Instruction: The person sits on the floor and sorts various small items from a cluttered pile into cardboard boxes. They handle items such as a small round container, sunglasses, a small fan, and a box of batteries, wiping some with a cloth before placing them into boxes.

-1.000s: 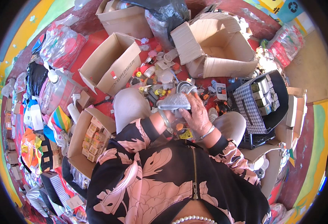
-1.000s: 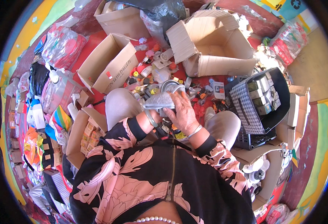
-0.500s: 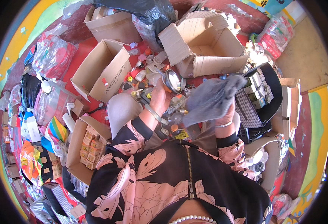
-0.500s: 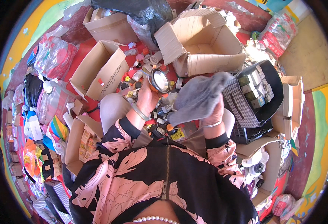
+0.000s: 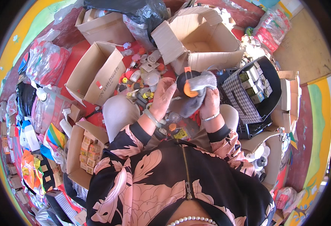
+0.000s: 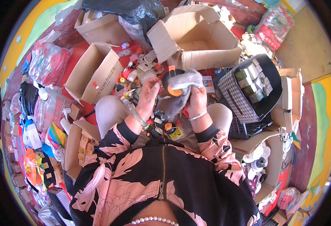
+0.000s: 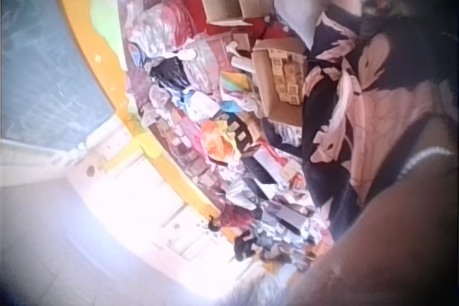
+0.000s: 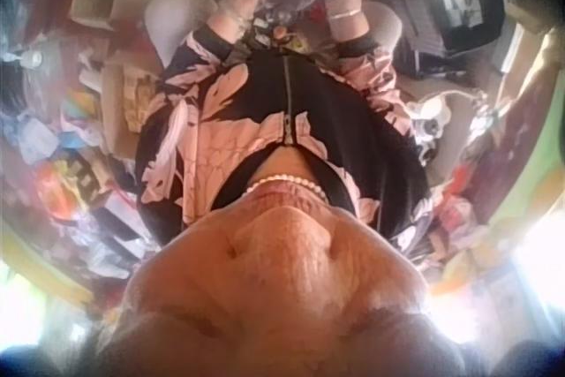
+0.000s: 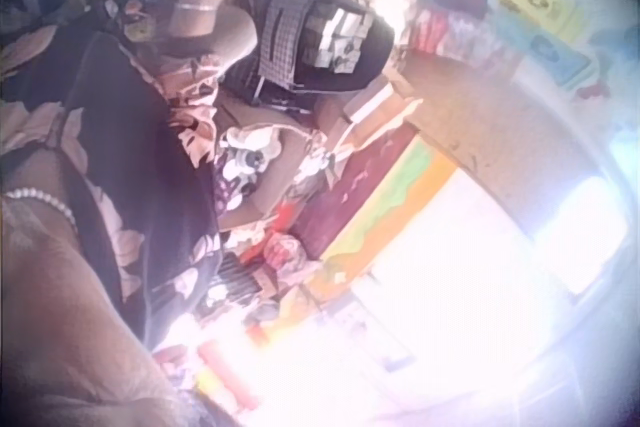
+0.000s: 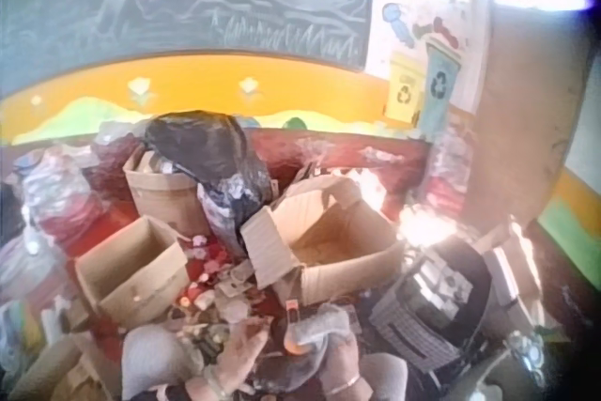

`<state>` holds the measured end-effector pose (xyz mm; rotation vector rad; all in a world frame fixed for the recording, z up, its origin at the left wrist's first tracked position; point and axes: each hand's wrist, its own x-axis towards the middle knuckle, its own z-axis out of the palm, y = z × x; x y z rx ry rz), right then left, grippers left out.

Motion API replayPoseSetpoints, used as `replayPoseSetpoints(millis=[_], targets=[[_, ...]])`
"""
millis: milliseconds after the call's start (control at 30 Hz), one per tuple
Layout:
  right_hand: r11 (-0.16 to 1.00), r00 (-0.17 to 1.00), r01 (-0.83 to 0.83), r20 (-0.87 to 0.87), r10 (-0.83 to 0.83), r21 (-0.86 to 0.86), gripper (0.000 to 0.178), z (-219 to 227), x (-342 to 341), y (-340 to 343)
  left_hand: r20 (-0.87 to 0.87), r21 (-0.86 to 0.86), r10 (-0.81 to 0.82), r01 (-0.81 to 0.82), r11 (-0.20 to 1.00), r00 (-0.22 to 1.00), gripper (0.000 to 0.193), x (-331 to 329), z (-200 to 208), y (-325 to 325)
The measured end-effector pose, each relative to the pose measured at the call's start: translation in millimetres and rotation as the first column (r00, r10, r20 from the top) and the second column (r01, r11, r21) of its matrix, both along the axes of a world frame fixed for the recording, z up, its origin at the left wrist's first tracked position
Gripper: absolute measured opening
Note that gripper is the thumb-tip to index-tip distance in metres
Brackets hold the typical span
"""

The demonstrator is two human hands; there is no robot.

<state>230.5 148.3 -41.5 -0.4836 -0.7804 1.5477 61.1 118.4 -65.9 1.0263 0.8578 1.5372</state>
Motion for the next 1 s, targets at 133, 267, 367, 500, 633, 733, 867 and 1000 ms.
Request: replayPoseSetpoints(millis=[133, 267, 367, 500, 633, 733, 867, 1000], targets=[[0.947, 0.985, -0.102, -0.163, 0.054, -0.304, 0.025, -27.0, 13.2, 4.2, 0.090, -0.059, -0.280, 0.285, 0.957, 0.956, 0.041, 11.6, 20.2, -6.3], [0.956, 1.000, 0.001, -0.006, -0.003, -0.292, 0.018, -18.7, -3.5, -0.3, 0.018, -0.116, -0.179, 0.180, 0.977, 0.984, 0.037, 14.8, -1.9, -10.8], [0.981, 0.997, 0.070, 0.049, -0.062, -0.179, 0.023, -42.4, 1.3, -0.3, 0.376, -0.089, -0.216, 0.267, 0.960, 0.901, 0.039, 19.8, 13.1, -7.7], [0.919, 0.957, -0.144, -0.288, 0.035, -0.366, 0.031, -62.4, 29.7, 16.7, 0.522, -0.078, -0.150, 0.223, 0.972, 0.839, 0.044, 11.7, 18.0, -3.2], [0.943, 0.877, -0.283, -0.445, 0.179, -0.178, 0.032, -28.5, 53.2, 29.1, 0.752, -0.083, -0.177, 0.358, 0.930, 0.634, 0.039, -4.2, 10.2, 4.0], [0.949, 0.618, -0.314, -0.749, 0.236, 0.040, 0.027, -16.0, 53.1, 45.2, 0.765, -0.080, -0.212, 0.416, 0.906, 0.608, 0.041, -3.4, 13.6, 5.3], [0.944, 0.961, -0.031, -0.270, -0.062, -0.328, 0.026, 35.4, 28.5, 9.0, 0.771, -0.138, -0.158, 0.404, 0.904, 0.616, 0.053, 5.2, 23.2, 0.2], [0.951, 0.760, 0.026, 0.612, -0.219, 0.308, 0.045, 29.7, -6.0, -21.7, 0.862, -0.155, -0.156, 0.544, 0.825, 0.482, 0.057, 11.9, 33.8, -5.5]])
